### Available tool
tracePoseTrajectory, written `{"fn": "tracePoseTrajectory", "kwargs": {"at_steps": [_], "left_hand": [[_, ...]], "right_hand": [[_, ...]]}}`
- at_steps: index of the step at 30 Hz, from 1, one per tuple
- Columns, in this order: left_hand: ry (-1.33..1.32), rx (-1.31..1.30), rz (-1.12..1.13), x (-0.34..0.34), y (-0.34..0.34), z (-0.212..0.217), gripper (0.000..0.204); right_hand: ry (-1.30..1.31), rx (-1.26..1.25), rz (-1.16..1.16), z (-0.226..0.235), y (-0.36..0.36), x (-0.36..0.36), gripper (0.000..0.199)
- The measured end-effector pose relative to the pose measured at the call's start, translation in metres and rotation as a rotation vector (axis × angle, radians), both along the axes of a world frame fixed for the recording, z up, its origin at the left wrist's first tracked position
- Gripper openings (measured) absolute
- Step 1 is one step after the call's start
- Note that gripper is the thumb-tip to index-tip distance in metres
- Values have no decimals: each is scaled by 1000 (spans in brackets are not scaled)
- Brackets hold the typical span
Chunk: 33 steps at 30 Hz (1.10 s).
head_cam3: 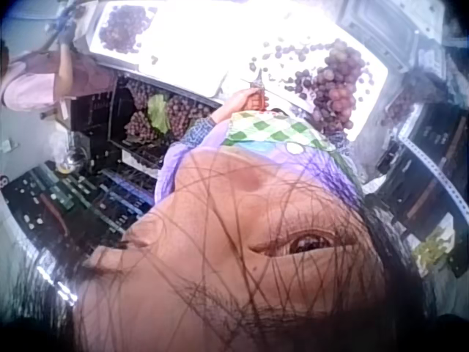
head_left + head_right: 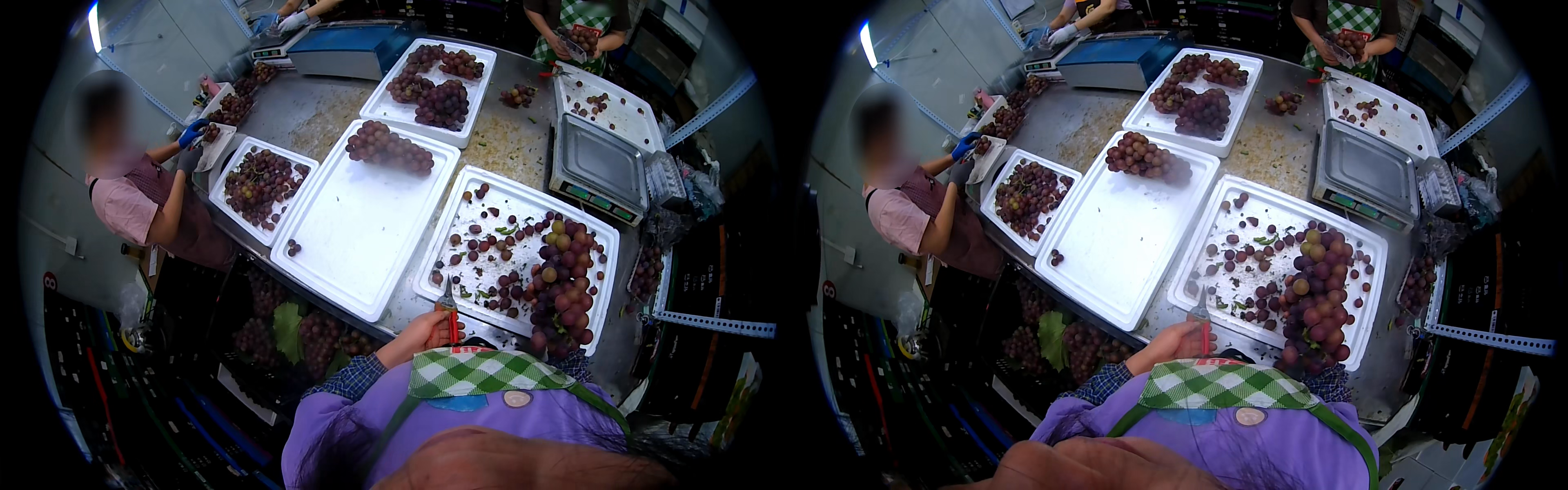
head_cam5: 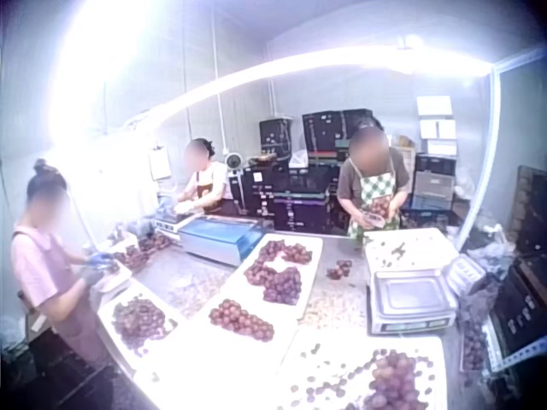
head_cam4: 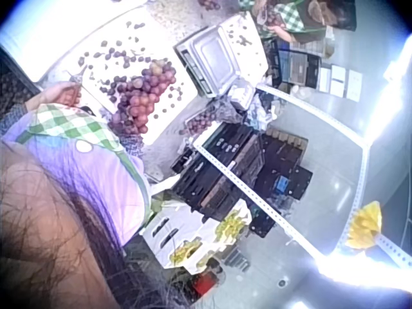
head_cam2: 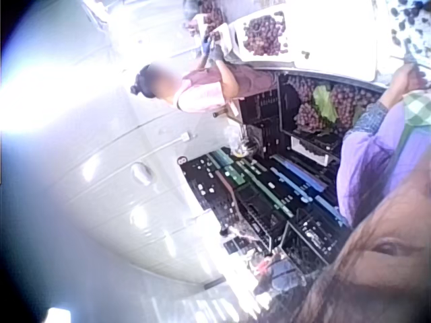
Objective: The person holds a bunch of grapes and uses shears to trim the stems and remove individual grapes over a metal tray.
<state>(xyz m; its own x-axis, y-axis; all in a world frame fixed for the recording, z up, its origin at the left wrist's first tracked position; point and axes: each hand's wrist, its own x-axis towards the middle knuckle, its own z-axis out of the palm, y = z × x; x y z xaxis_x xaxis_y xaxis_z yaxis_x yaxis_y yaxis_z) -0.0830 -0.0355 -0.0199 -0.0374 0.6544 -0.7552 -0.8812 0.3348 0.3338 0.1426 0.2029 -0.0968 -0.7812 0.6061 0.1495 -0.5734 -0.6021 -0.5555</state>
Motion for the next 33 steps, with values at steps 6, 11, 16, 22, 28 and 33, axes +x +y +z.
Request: {"fn": "tracePoseTrajectory", "kwargs": {"at_steps": [6, 11, 16, 22, 28, 33], "left_hand": [[-5, -4, -2, 0, 0, -1, 42], [-1, -13, -10, -1, 0, -4, 45], [5, -10, -16, -1, 1, -4, 45], [0, 3, -21, -2, 0, -11, 44], [12, -18, -29, -2, 2, -4, 45], [-4, -9, -17, -3, 1, -7, 46]], "right_hand": [[3, -10, 2, -3, 0, 2, 75], [8, -16, 3, -5, 1, 0, 75], [14, -19, 1, -7, 3, -1, 75], [23, -25, -2, -8, 4, -3, 74], [27, -31, -1, -11, 5, -4, 74], [35, -38, -1, -14, 6, -5, 74]]}}
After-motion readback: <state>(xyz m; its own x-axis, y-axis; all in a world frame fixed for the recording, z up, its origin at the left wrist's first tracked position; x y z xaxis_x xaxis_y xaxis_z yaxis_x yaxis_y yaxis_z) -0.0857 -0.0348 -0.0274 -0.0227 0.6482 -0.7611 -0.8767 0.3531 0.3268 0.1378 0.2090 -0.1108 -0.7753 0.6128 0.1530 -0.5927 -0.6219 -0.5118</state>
